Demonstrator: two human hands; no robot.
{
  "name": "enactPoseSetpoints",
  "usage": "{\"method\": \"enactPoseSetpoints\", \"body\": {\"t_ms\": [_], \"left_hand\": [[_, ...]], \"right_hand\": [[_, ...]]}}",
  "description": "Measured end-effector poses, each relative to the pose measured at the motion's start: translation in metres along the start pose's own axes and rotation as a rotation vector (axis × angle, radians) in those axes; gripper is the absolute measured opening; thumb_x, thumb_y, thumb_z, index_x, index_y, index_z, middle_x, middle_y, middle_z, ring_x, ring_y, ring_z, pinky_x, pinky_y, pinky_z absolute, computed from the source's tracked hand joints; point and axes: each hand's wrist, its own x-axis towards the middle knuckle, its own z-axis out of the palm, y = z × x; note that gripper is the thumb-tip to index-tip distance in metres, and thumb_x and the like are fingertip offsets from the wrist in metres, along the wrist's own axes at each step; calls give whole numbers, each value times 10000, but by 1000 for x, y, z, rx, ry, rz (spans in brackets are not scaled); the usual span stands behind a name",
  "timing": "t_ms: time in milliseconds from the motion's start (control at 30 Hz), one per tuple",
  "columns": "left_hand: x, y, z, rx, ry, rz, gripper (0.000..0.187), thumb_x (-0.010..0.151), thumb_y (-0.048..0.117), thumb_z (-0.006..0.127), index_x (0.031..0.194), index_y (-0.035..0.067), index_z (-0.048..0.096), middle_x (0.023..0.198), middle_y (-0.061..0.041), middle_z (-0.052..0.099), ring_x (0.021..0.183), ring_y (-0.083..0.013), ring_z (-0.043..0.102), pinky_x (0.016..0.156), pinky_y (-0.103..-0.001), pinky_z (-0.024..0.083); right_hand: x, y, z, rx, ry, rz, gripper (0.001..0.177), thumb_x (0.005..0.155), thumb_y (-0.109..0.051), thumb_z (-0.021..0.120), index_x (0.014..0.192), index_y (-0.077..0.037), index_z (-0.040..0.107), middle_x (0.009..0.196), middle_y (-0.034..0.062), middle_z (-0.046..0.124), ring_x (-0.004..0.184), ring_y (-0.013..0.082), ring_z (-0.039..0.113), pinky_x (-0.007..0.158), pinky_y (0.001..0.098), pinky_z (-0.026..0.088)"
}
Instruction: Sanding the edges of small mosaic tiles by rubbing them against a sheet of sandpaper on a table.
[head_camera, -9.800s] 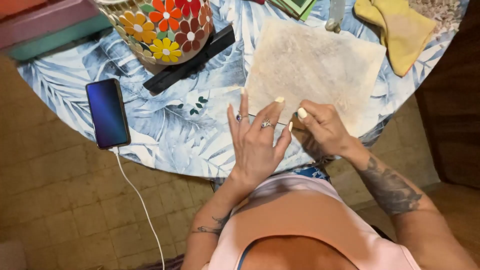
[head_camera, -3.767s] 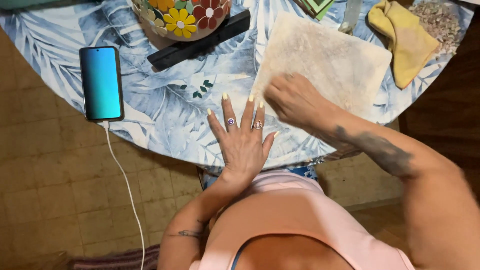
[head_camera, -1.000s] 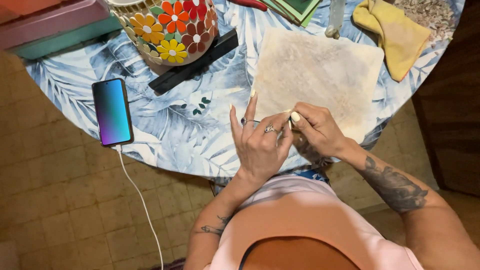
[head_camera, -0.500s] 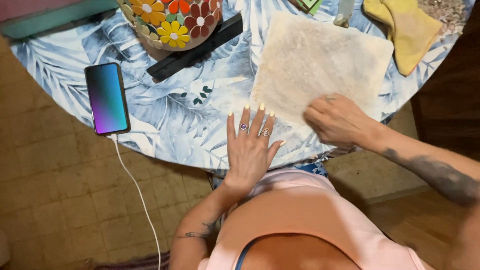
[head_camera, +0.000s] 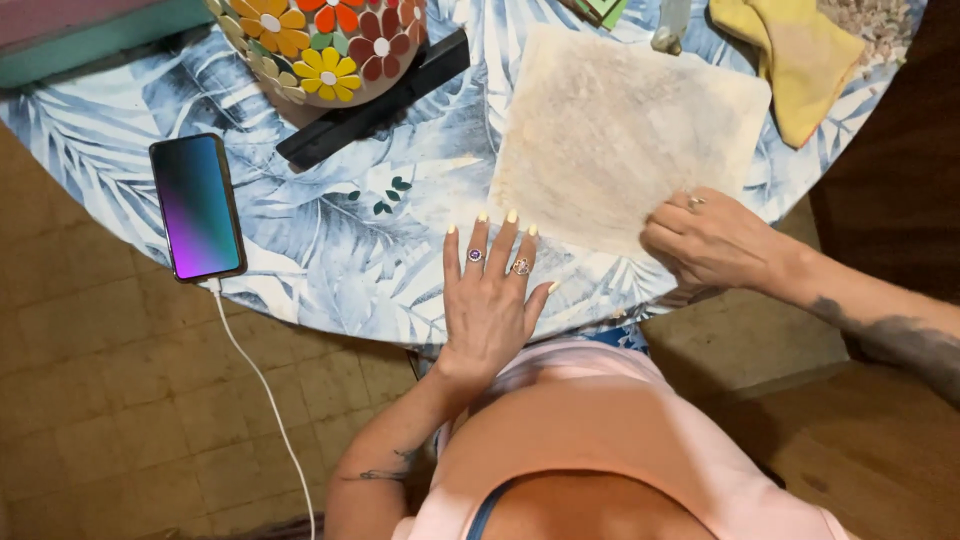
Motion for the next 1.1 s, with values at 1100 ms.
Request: {"method": "enactPoseSetpoints", "body": {"t_ms": [1100], "left_hand": [[37,24,-2,-229,339,-13,236,705,175,597,907,60,632,774,-71,612,904,-269,561,932,-615,225]], "right_hand": [[53,-30,-2,876,198,528,273,888,-266,383,715,-79,481,593,29,395,558,191,445,525,295,391]]}}
